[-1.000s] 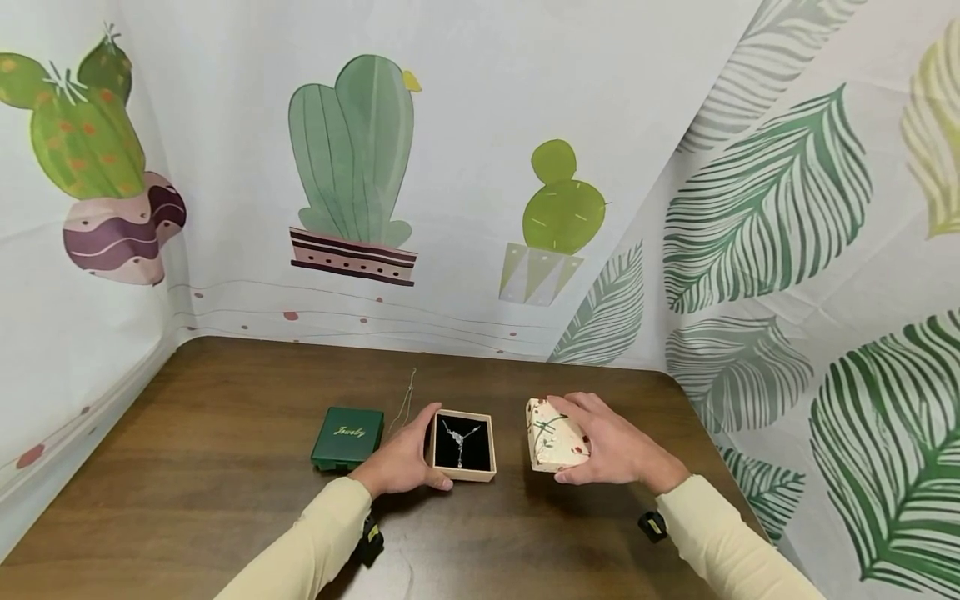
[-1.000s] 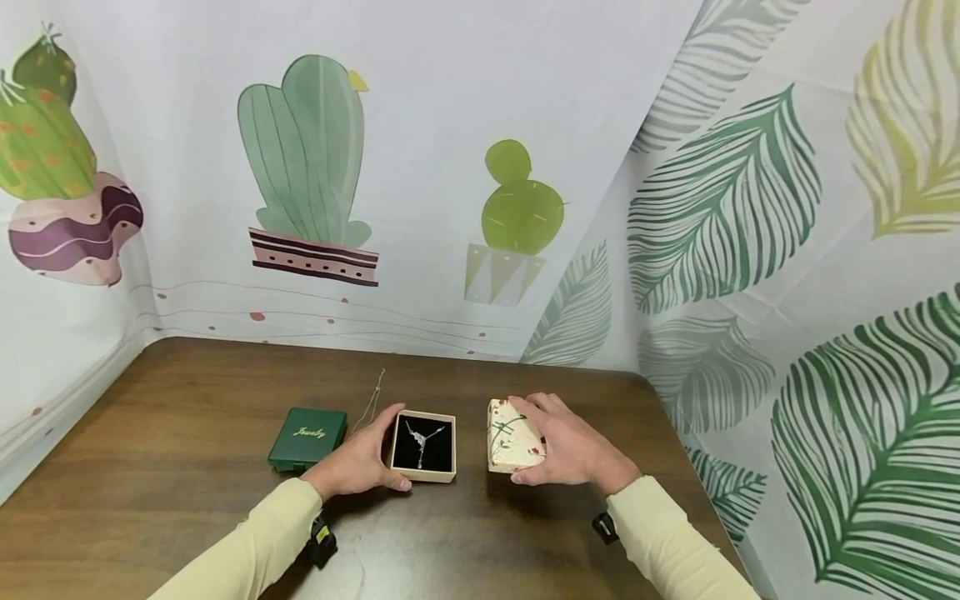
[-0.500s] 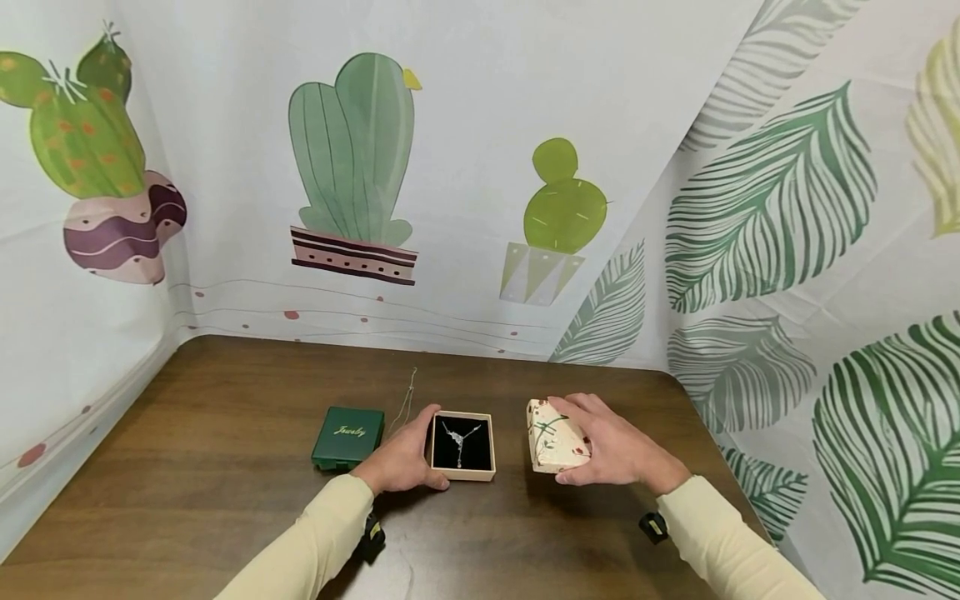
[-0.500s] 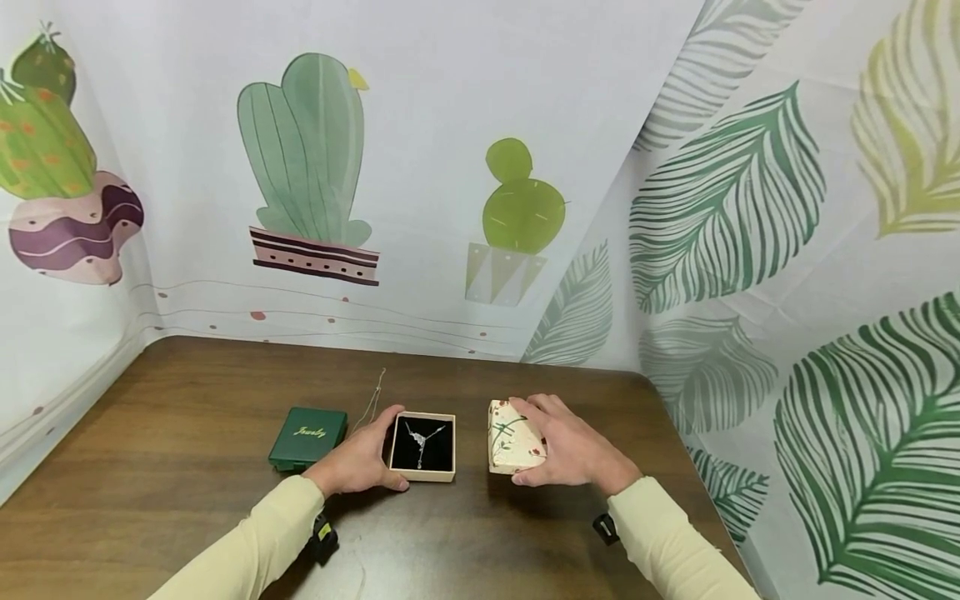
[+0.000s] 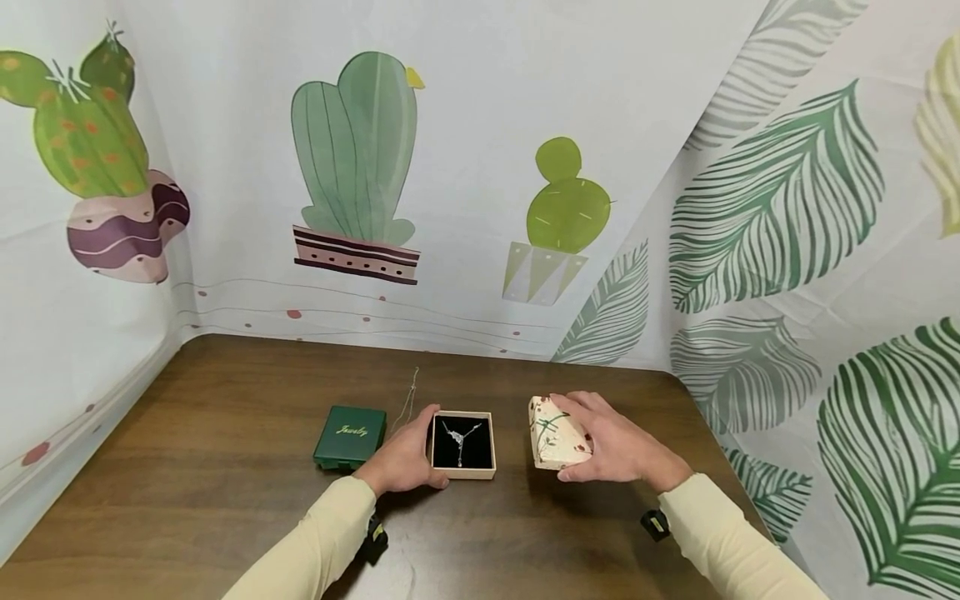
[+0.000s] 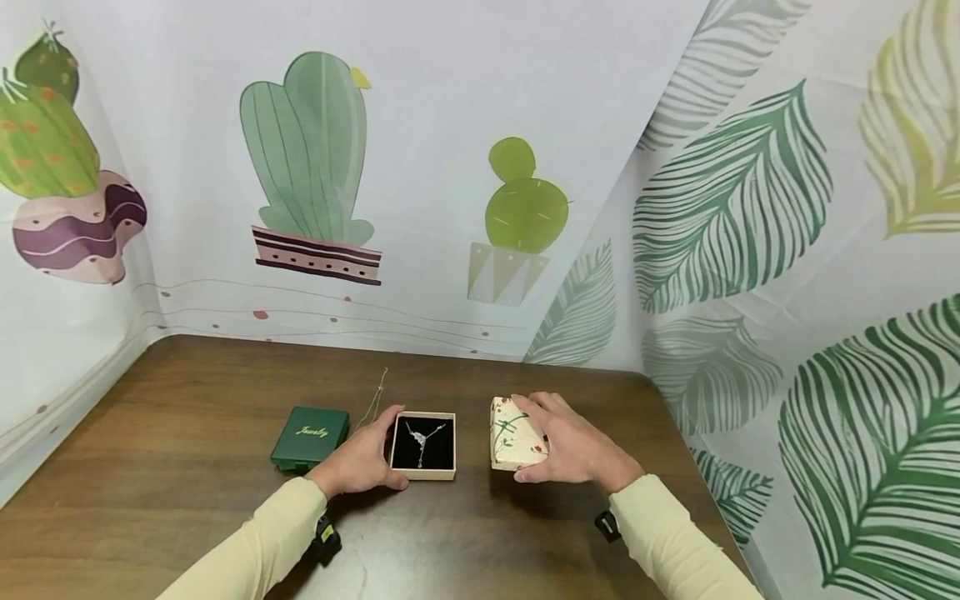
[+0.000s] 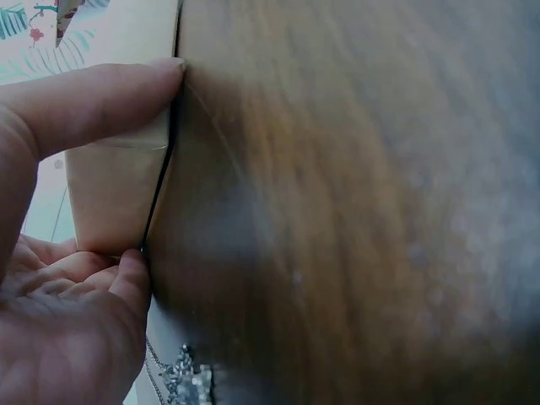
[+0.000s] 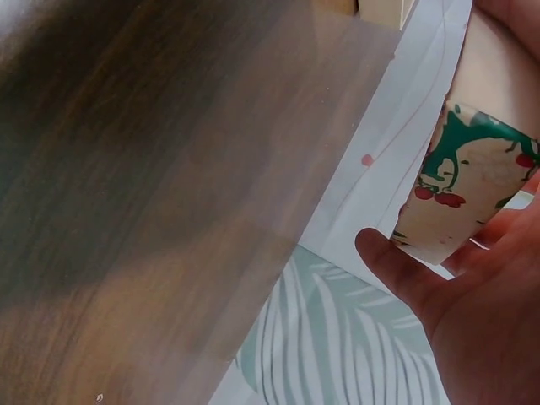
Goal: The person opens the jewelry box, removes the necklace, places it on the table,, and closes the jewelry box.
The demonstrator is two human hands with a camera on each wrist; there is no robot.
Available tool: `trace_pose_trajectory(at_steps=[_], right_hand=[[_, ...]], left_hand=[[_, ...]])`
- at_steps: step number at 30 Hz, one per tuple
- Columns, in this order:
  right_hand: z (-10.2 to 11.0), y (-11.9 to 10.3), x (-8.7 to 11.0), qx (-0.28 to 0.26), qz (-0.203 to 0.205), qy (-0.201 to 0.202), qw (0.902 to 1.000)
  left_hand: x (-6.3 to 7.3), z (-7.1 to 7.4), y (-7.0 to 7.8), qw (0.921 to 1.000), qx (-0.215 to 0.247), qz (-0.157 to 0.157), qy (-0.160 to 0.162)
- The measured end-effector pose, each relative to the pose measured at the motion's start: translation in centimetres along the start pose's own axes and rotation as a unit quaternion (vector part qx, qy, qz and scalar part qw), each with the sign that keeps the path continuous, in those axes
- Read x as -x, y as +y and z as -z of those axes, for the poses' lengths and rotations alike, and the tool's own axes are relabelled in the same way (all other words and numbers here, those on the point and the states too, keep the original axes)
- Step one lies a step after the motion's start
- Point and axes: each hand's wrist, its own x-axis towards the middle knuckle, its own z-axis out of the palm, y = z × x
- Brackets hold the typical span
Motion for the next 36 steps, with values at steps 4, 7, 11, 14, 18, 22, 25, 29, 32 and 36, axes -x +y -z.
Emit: trace_pose_trajectory(at_steps=[4, 7, 11, 14, 18, 22, 25, 29, 32, 36], right_hand=[[0.1, -0.1, 0.1, -0.001, -0.002, 0.002, 1.0], [0.2, -0.1, 0.2, -0.001, -0.004, 0.002, 1.0], [0.3, 0.1, 0.4, 0.002, -0.007, 0.003, 1.0], [0.2, 0.3, 0.5, 0.001, -0.007, 0.003, 1.0], [0.4, 0.4, 0.7, -0.001, -0.01, 0.002, 0.9999], [0.6, 0.5, 0.9, -0.007, -0.019, -0.002, 0.9998], [0.6, 0.6, 1.0, -0.008, -0.028, -0.01, 0.9995], [0.6, 0.7, 1.2, -0.007, -0.033, -0.014, 0.9993], [0.6, 0.8, 1.2, -0.008, -0.032, -0.01, 0.9994], [0.6, 1.1, 1.4, -0.01, -0.03, -0.005, 0.9995]], left_hand=[[0.0, -0.2, 0.0, 1.0, 0.007, 0.002, 0.005], [0.0, -0.3, 0.0, 0.9999, 0.009, 0.007, 0.007], [0.0, -0.3, -0.1, 0.9999, 0.006, 0.009, 0.006], [0.1, -0.3, 0.0, 0.9999, 0.007, 0.009, 0.005], [0.2, -0.2, 0.1, 0.9999, 0.012, 0.009, 0.005], [0.2, -0.2, 0.0, 0.9997, 0.021, 0.009, -0.002], [0.1, -0.1, 0.1, 0.9996, 0.026, 0.006, -0.007], [0.1, -0.1, 0.1, 0.9995, 0.029, 0.008, -0.006], [0.1, -0.1, 0.2, 0.9995, 0.028, 0.013, -0.003], [0.3, 0.0, 0.2, 0.9996, 0.027, 0.012, 0.003]])
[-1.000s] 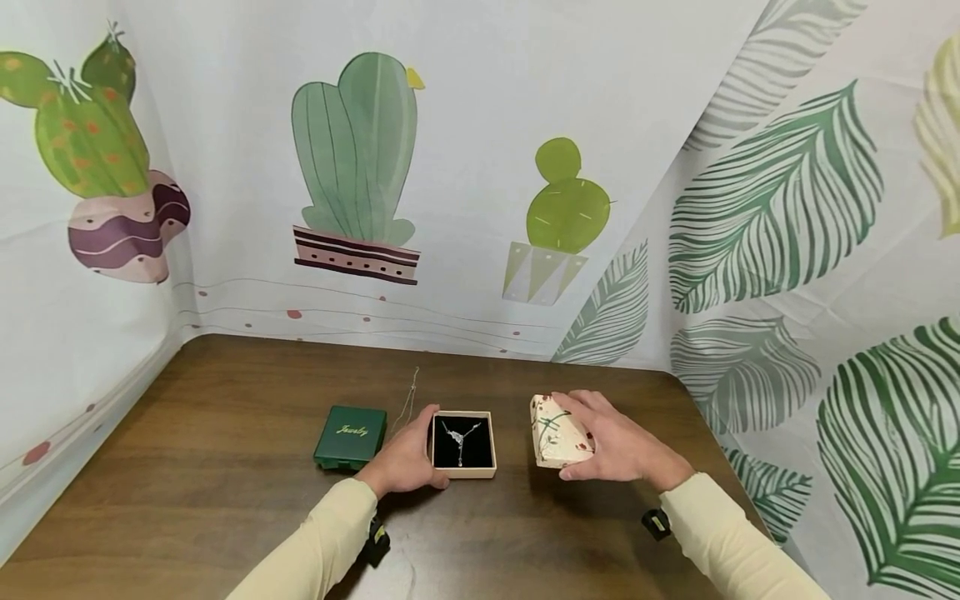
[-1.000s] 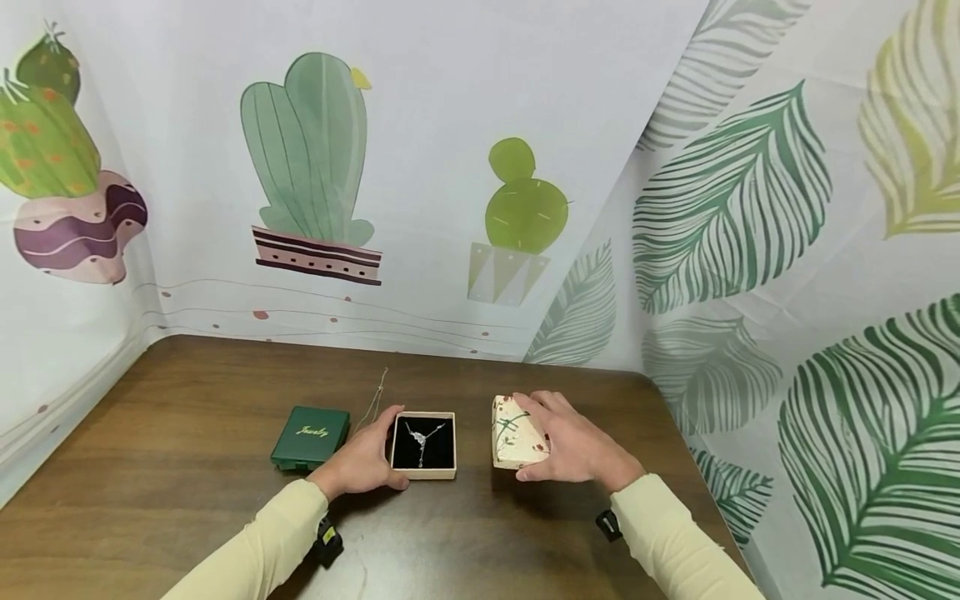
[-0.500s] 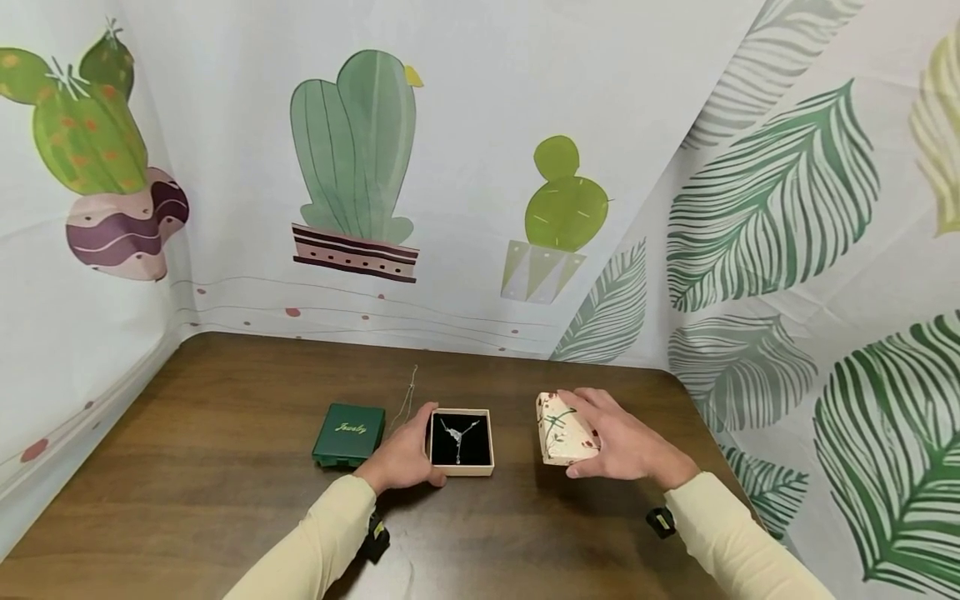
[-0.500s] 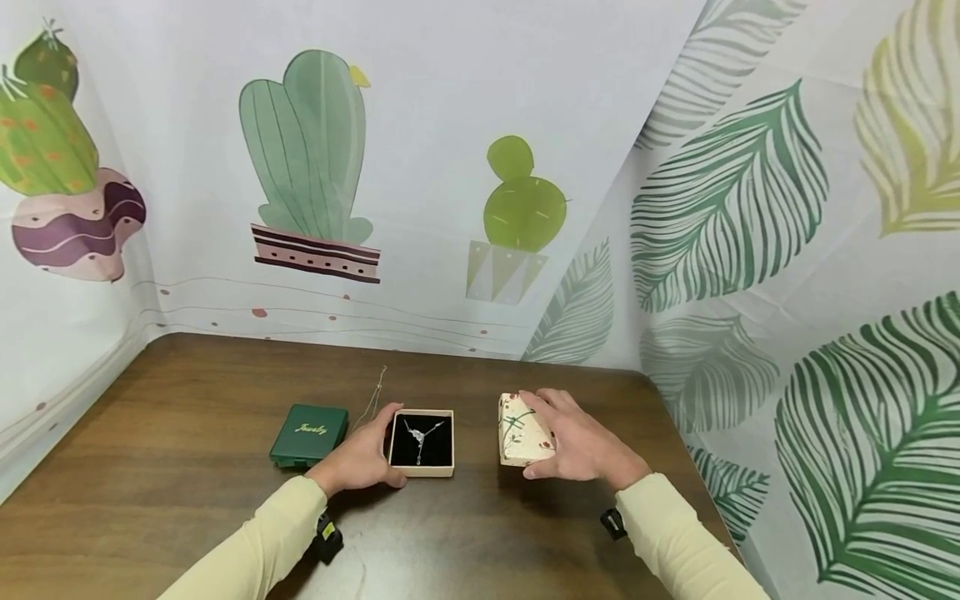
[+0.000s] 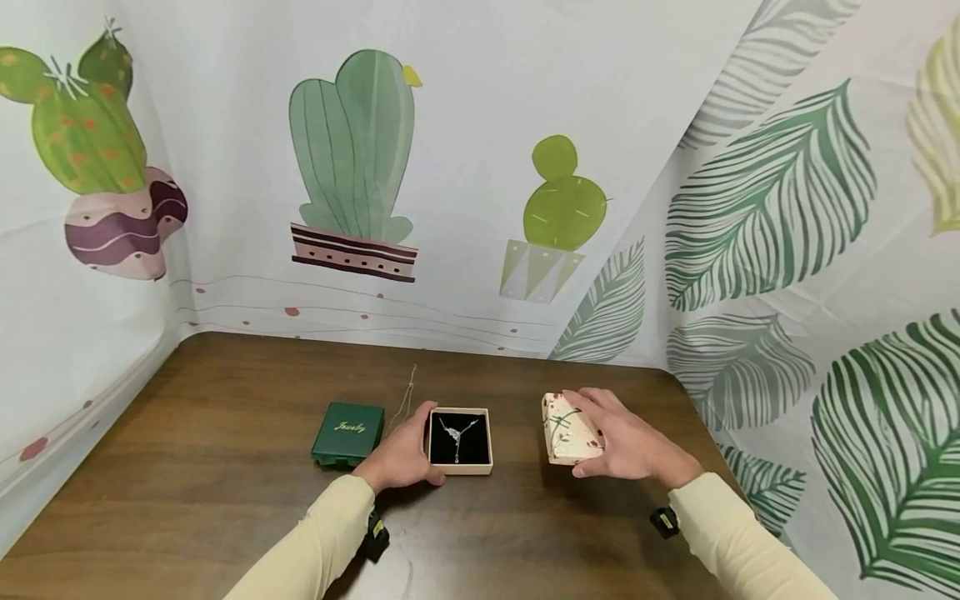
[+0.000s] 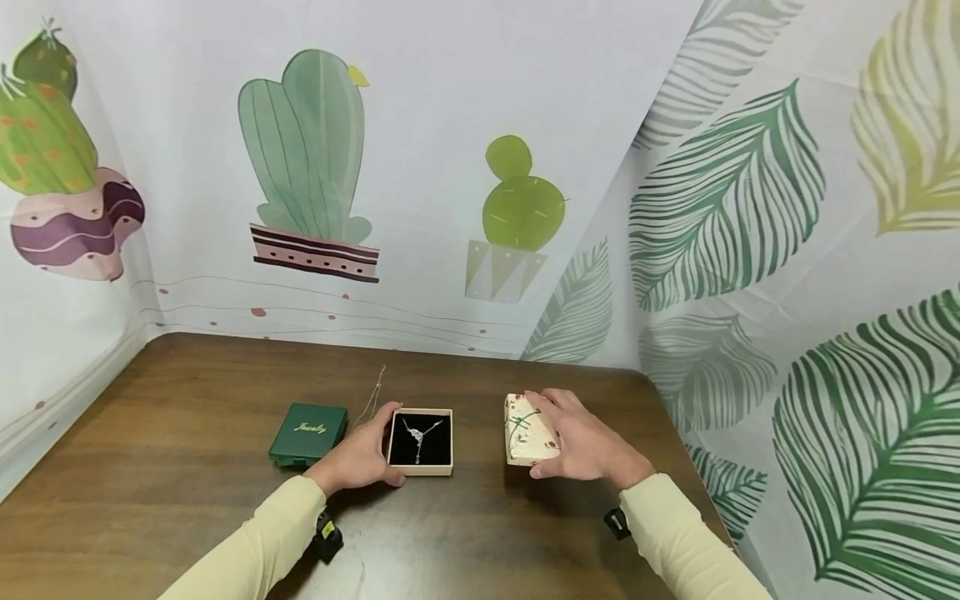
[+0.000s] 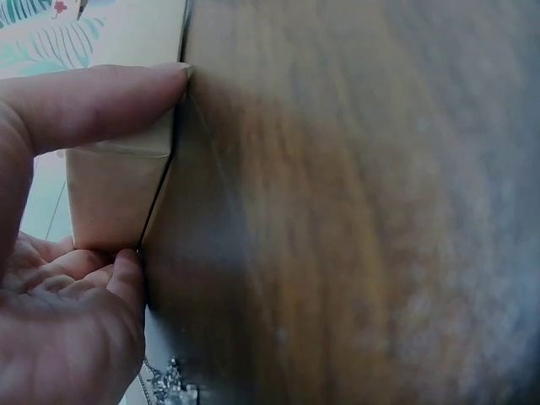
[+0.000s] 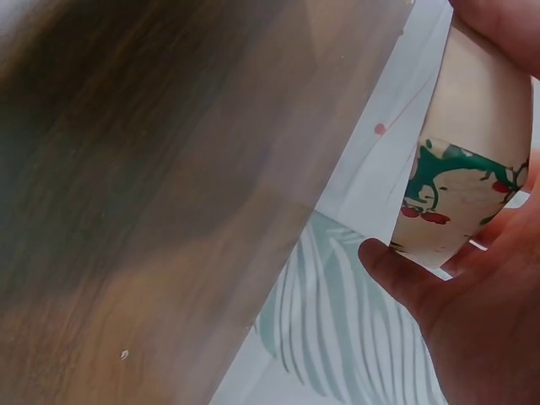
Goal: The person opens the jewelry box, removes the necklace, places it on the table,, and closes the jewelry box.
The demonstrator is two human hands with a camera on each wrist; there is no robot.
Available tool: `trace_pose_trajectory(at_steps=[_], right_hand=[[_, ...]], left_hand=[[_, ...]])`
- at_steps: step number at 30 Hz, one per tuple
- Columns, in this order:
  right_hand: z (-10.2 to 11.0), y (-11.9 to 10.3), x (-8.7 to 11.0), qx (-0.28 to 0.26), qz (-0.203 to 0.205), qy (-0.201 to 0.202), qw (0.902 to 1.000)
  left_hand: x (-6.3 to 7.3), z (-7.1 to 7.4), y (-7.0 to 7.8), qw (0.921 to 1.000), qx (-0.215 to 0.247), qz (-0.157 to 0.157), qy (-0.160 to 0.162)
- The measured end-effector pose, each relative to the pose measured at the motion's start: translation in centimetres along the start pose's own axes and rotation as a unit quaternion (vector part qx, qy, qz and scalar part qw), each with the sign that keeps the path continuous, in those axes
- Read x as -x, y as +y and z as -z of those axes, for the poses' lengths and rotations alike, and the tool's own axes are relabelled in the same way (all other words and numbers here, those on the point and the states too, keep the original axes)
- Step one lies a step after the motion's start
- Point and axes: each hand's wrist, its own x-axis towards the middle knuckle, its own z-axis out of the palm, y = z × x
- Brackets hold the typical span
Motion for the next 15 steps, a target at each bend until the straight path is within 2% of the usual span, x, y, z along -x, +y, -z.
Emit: trace_pose_trajectory(at_steps=[8, 15], right_hand=[[-0.5, 1.1, 0.4, 0.005, 0.009, 0.008, 0.9999], [-0.8, 1.5, 0.7, -0.012, -0.002, 0.001, 0.9999]], left_hand=[[-0.1, -0.2, 0.0, 1.0, -0.006, 0.004, 0.001], [0.0, -0.2, 0.0, 1.0, -0.004, 0.004, 0.003]])
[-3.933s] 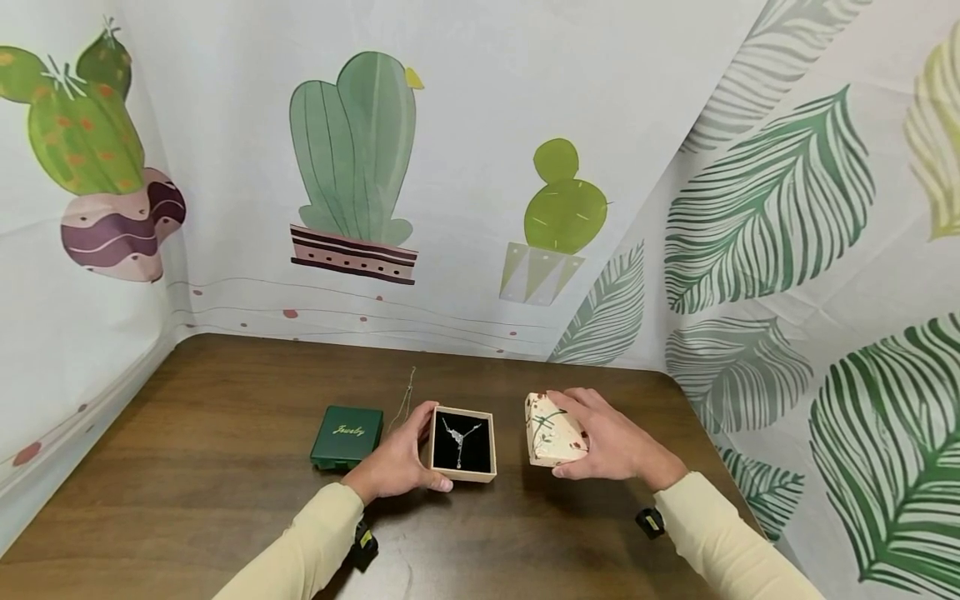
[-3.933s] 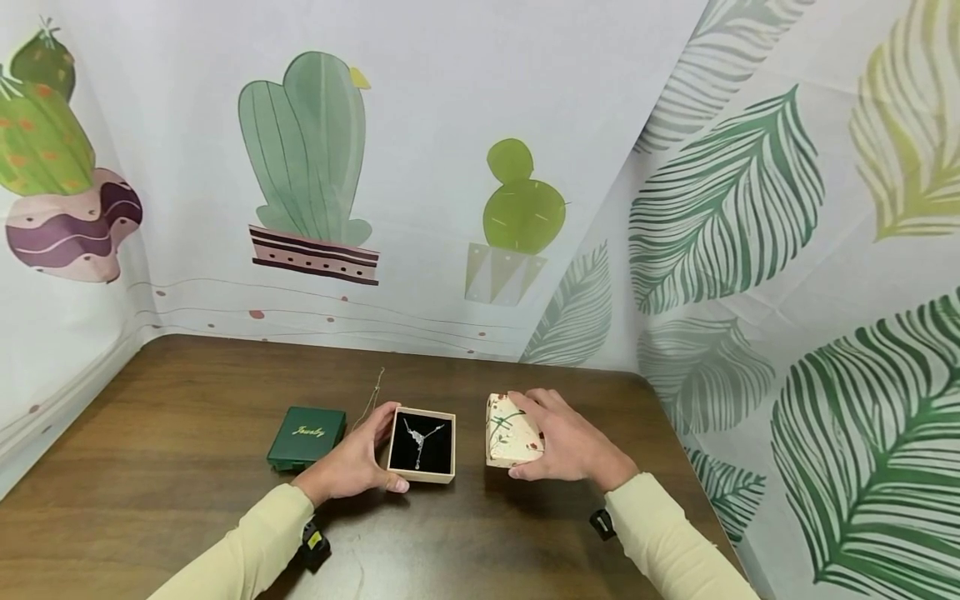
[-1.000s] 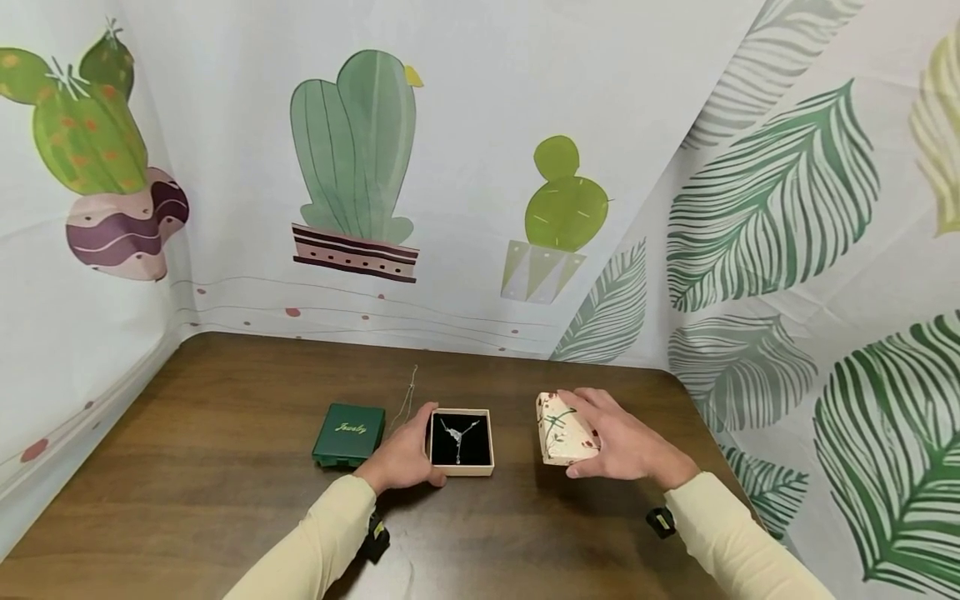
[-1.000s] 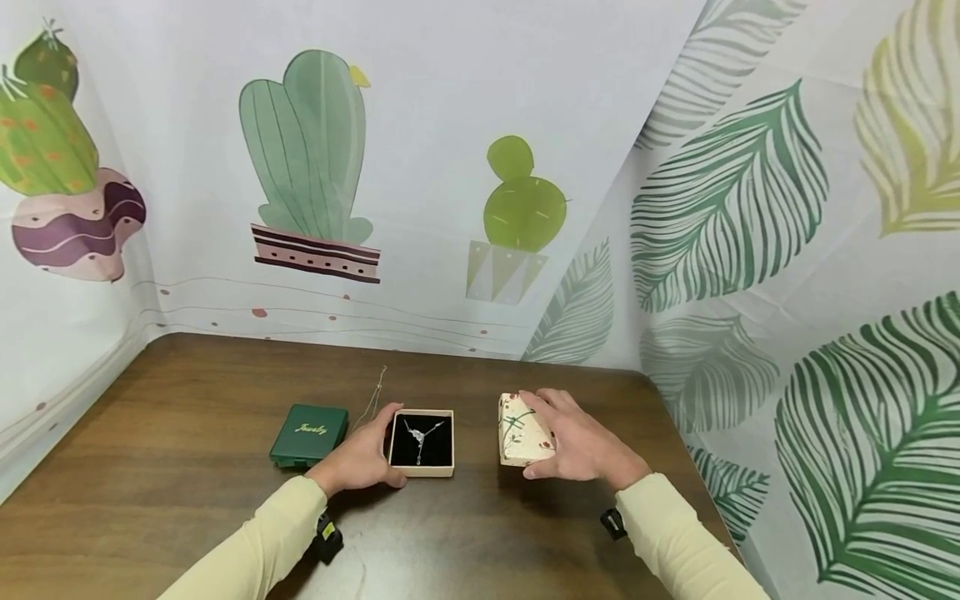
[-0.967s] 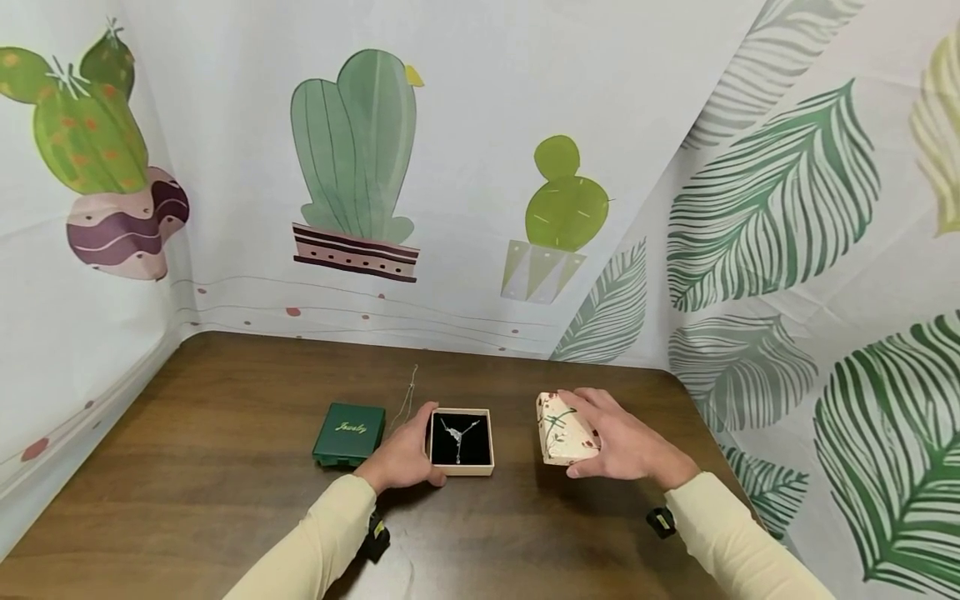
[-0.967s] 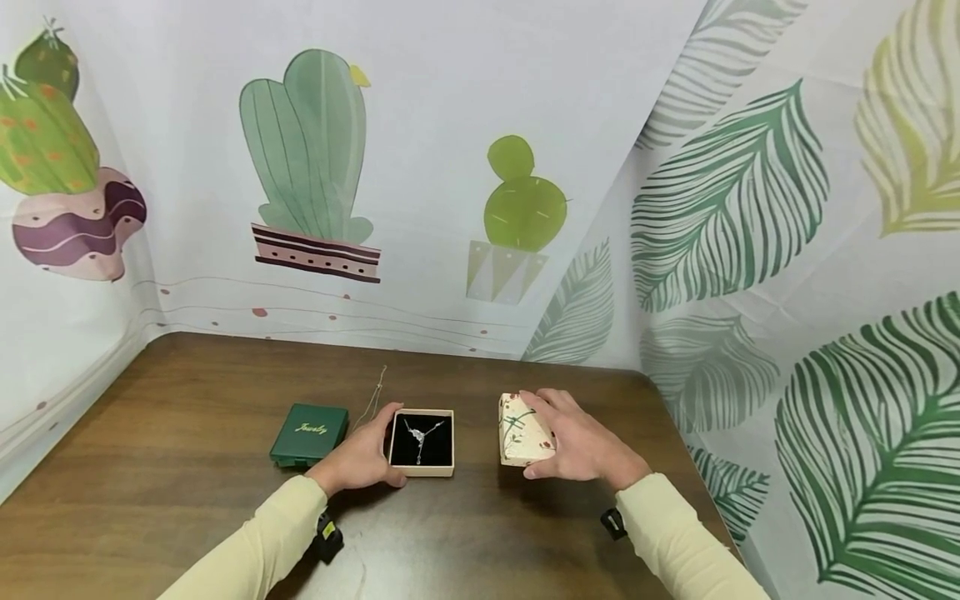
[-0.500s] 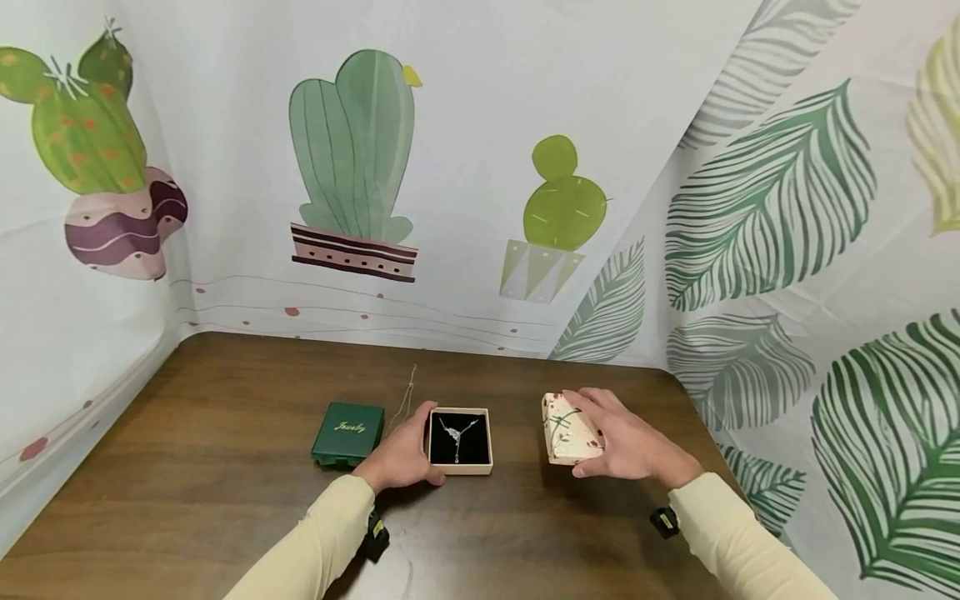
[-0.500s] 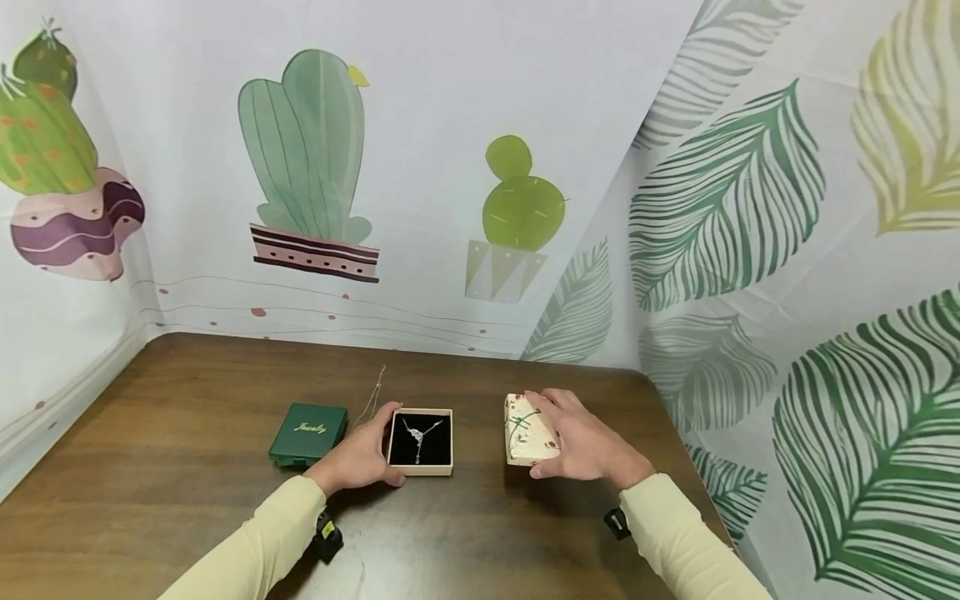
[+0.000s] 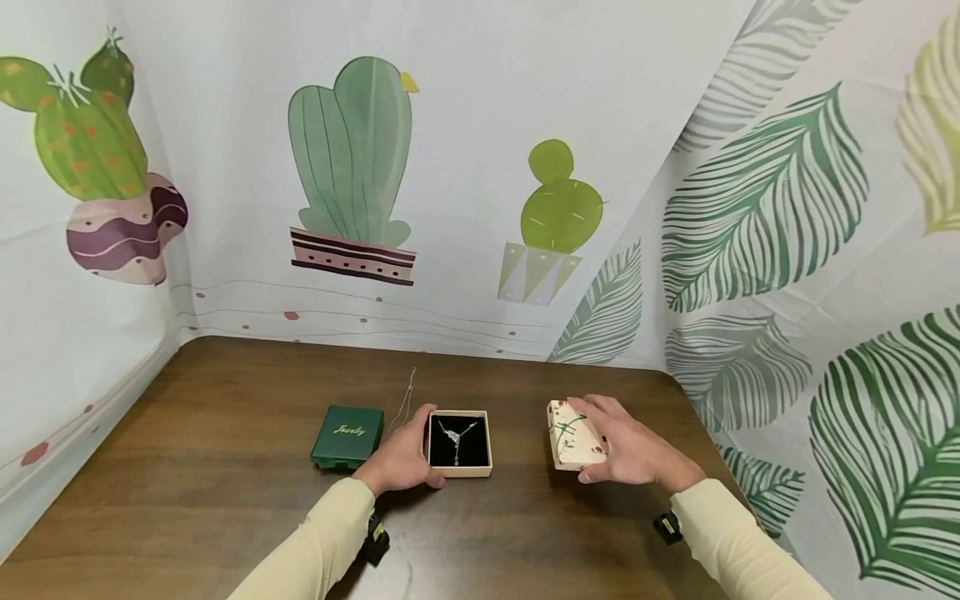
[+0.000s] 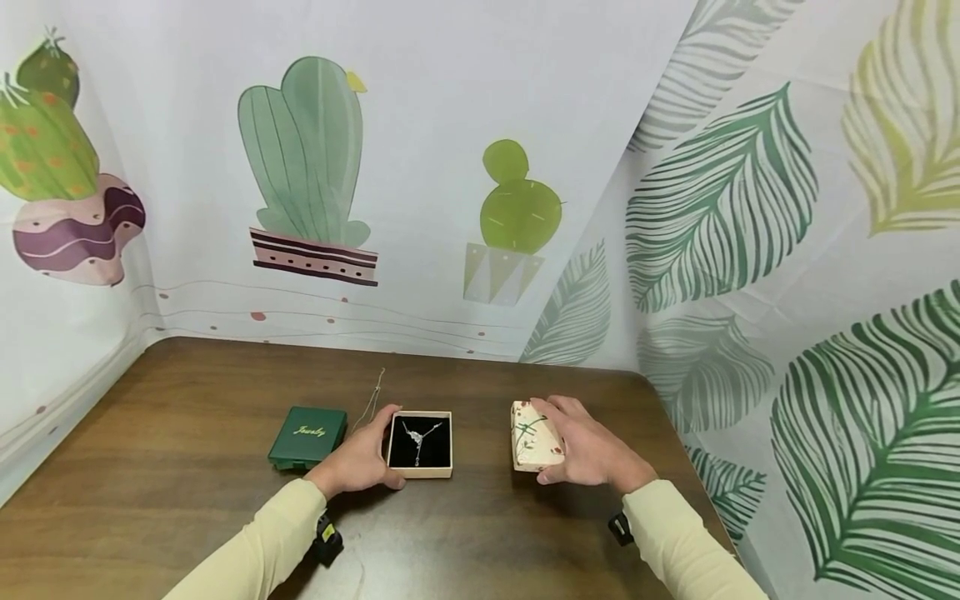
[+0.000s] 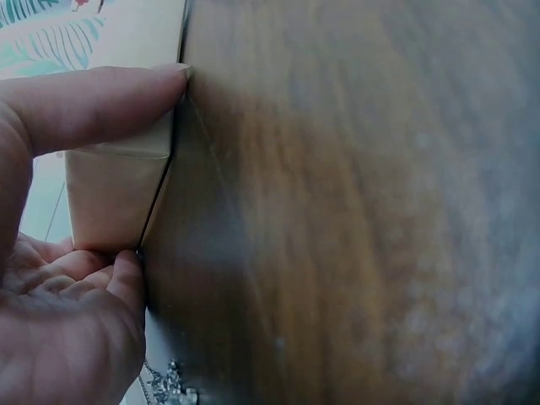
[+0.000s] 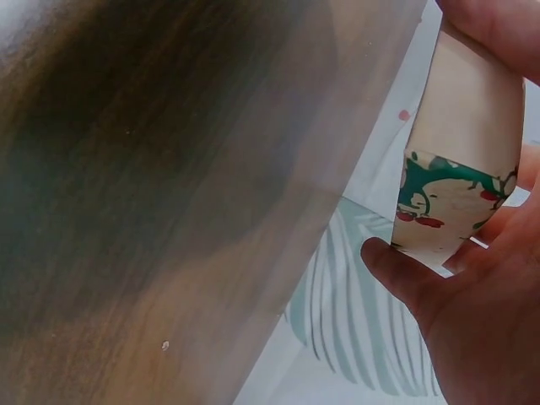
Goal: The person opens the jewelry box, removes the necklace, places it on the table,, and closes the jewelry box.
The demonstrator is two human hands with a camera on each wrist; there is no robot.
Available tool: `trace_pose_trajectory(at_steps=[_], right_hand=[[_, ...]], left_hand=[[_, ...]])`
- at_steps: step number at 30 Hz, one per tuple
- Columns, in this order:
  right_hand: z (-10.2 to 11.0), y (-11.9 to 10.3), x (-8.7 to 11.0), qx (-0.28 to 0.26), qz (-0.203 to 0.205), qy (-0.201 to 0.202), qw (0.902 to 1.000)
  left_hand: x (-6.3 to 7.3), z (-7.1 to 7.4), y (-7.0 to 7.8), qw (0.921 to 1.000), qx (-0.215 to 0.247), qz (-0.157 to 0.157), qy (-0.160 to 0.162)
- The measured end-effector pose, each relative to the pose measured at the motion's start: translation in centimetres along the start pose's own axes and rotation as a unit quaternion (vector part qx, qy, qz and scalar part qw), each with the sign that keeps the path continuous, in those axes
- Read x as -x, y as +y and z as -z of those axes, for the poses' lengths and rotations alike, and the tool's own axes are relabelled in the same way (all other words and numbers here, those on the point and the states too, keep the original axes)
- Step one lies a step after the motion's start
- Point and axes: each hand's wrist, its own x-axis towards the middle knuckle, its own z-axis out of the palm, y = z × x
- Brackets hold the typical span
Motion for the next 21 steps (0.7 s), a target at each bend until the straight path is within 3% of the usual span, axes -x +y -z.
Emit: trace_pose_trajectory(at_steps=[21], right_hand=[[-2.1, 1.6, 0.0, -0.028, -0.027, -0.04, 0.9984]], left_hand=[[-0.1, -0.1, -0.3, 0.9999, 0.007, -0.007, -0.005]])
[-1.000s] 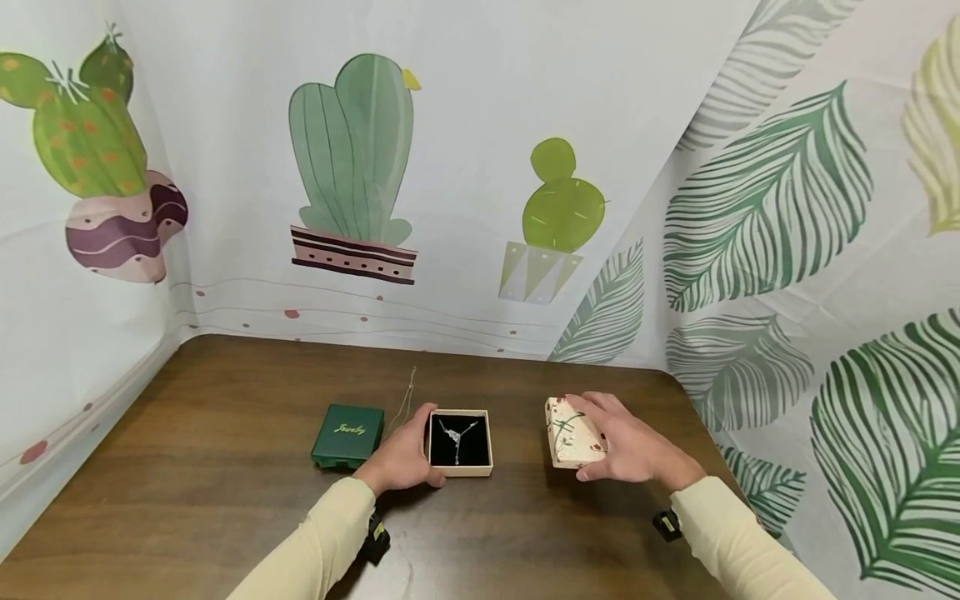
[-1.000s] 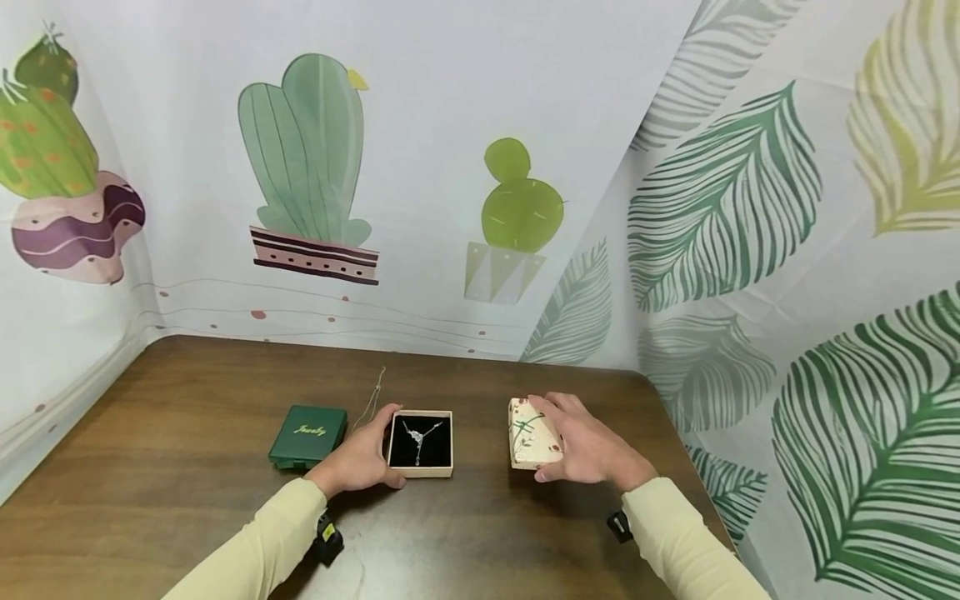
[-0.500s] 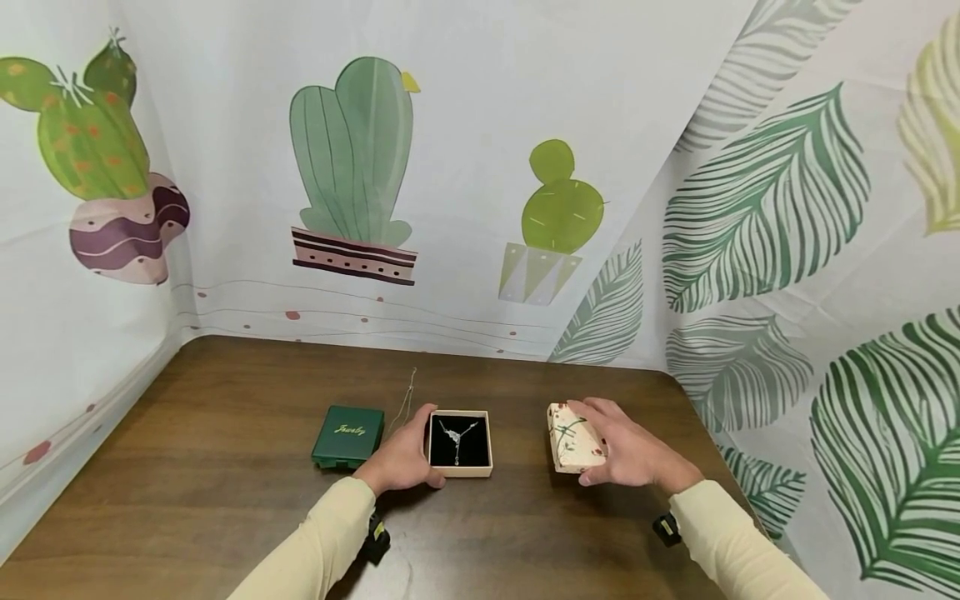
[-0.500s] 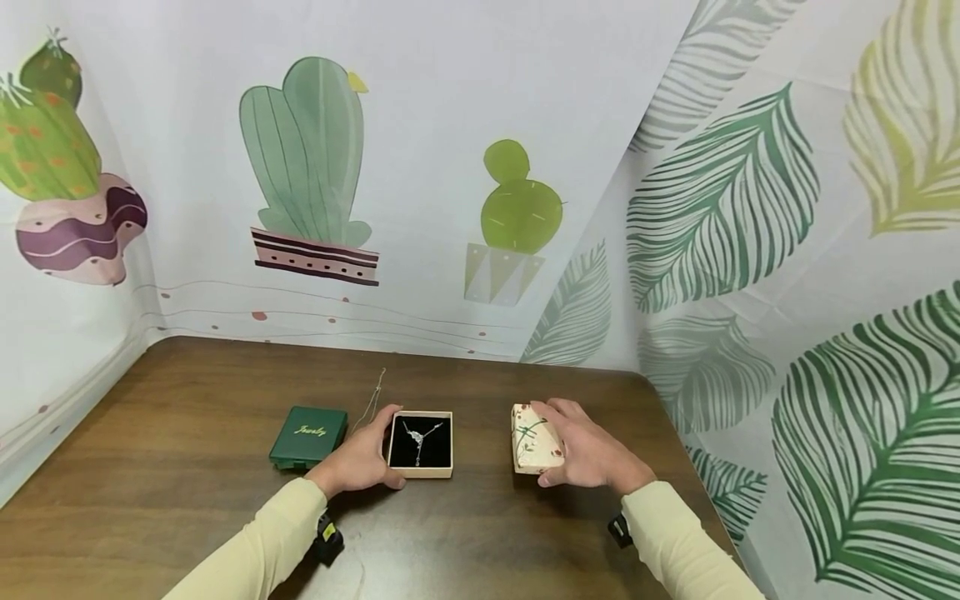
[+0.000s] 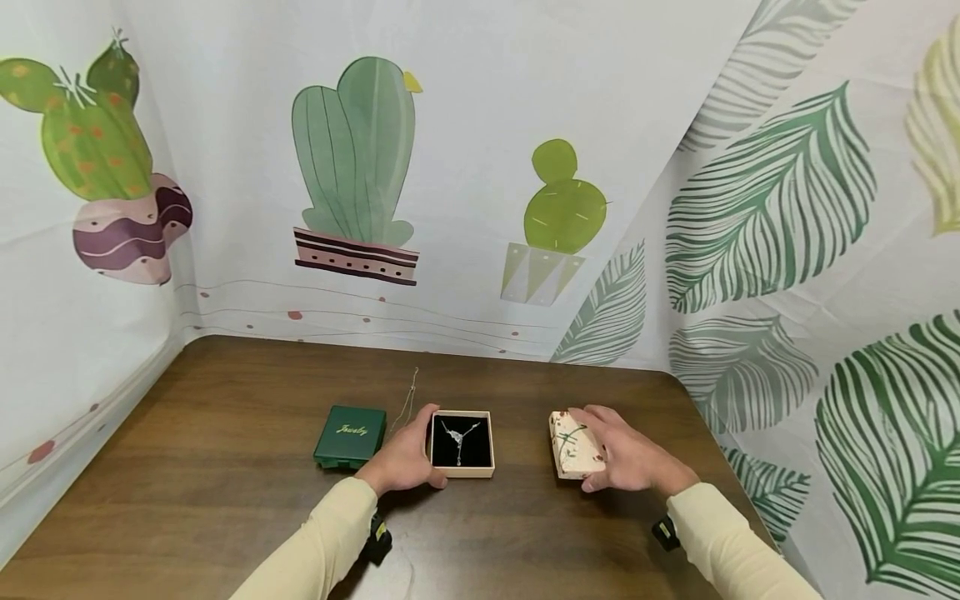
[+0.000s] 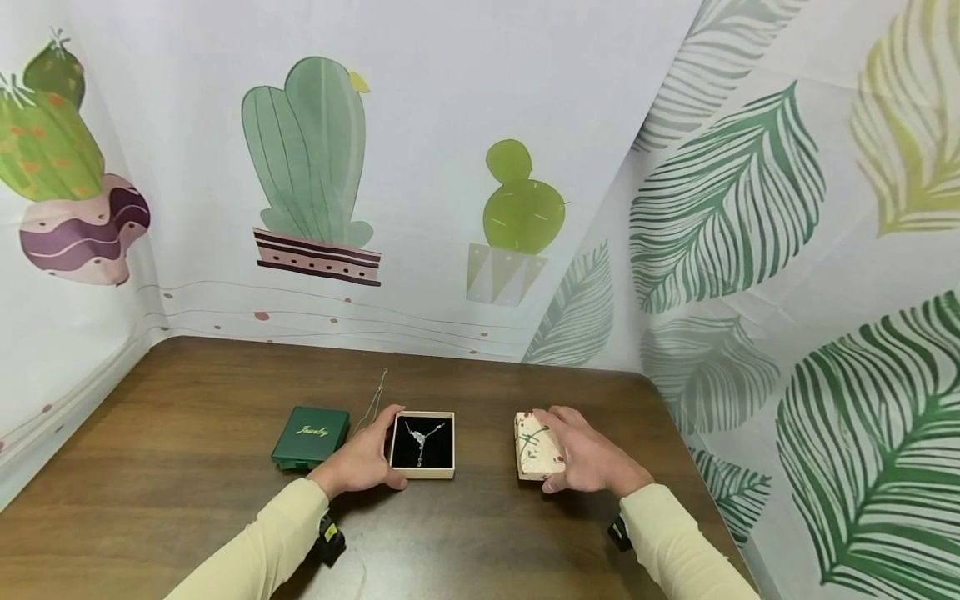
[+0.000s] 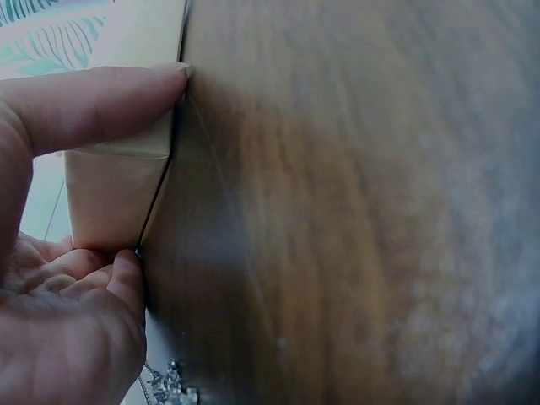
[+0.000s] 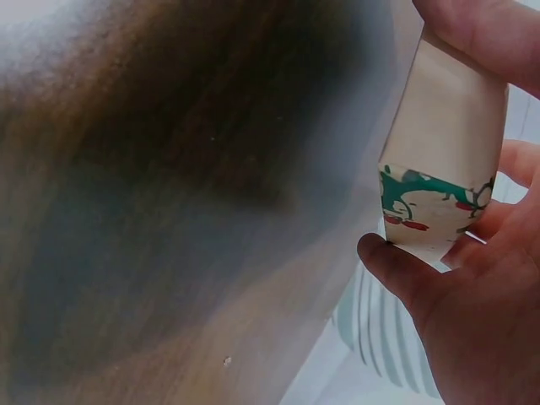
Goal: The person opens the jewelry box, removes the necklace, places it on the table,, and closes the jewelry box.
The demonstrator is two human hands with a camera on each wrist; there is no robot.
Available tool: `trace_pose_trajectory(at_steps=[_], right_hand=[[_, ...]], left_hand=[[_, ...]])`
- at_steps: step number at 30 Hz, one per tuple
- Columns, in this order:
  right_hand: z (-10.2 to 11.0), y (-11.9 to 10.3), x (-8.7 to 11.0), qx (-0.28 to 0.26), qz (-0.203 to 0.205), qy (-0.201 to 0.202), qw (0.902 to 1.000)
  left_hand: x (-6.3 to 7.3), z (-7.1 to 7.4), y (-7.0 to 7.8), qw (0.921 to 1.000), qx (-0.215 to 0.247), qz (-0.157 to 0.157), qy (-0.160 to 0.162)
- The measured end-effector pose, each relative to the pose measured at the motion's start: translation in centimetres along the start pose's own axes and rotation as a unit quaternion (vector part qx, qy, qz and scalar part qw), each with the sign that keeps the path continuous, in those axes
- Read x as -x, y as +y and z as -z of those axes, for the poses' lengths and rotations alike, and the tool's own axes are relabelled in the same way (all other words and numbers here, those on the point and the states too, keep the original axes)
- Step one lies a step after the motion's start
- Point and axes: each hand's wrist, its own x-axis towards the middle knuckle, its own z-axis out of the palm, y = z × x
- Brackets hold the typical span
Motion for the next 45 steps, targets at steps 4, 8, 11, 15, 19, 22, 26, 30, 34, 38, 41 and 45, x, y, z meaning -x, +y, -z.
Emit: trace_pose_trajectory(at_steps=[4, 8, 11, 15, 19, 22, 26, 30, 34, 38, 41, 45], right_hand=[[-0.4, 0.1, -0.1, -0.006, 0.001, -0.003, 1.0], [-0.9, 0.3, -0.2, -0.004, 0.006, -0.003, 1.0], [-1.3, 0.6, -0.3, -0.002, 0.006, -0.002, 1.0], [-1.6, 0.7, -0.3, -0.005, 0.007, -0.008, 0.9999], [-1.8, 0.9, -0.2, -0.003, 0.01, -0.009, 0.9999], [-1.9, 1.0, -0.2, -0.001, 0.009, -0.007, 0.9999], [-2.1, 1.2, -0.2, -0.002, 0.007, -0.008, 0.9999], [-2.2, 1.5, -0.1, -0.01, 0.003, -0.011, 0.9999], [-2.4, 1.7, 0.0, -0.023, 0.003, -0.012, 0.9997], [-2.6, 1.9, 0.0, -0.033, 0.01, -0.005, 0.9994], [-2.7, 1.9, 0.0, -0.041, 0.013, 0.001, 0.9991], [-2.8, 2.0, -0.1, -0.048, 0.011, -0.001, 0.9988]], left_hand=[[0.0, 0.0, -0.1, 1.0, -0.001, 0.004, -0.002], [0.0, 0.0, -0.1, 1.0, 0.004, 0.005, -0.004], [0.1, 0.0, 0.0, 0.9999, 0.009, 0.005, -0.005], [0.2, 0.1, 0.1, 0.9998, 0.016, 0.006, -0.006], [0.2, 0.1, 0.2, 0.9998, 0.018, 0.007, -0.006], [0.3, 0.1, 0.3, 0.9998, 0.017, 0.008, -0.006], [0.3, 0.1, 0.4, 0.9998, 0.016, 0.008, -0.005], [0.3, 0.1, 0.4, 0.9998, 0.015, 0.008, -0.005], [0.3, 0.0, 0.3, 0.9998, 0.016, 0.009, -0.007], [0.3, -0.1, 0.4, 0.9998, 0.017, 0.01, -0.007], [0.3, 0.0, 0.4, 0.9998, 0.02, 0.009, -0.005], [0.3, 0.0, 0.4, 0.9997, 0.02, 0.012, -0.003]])
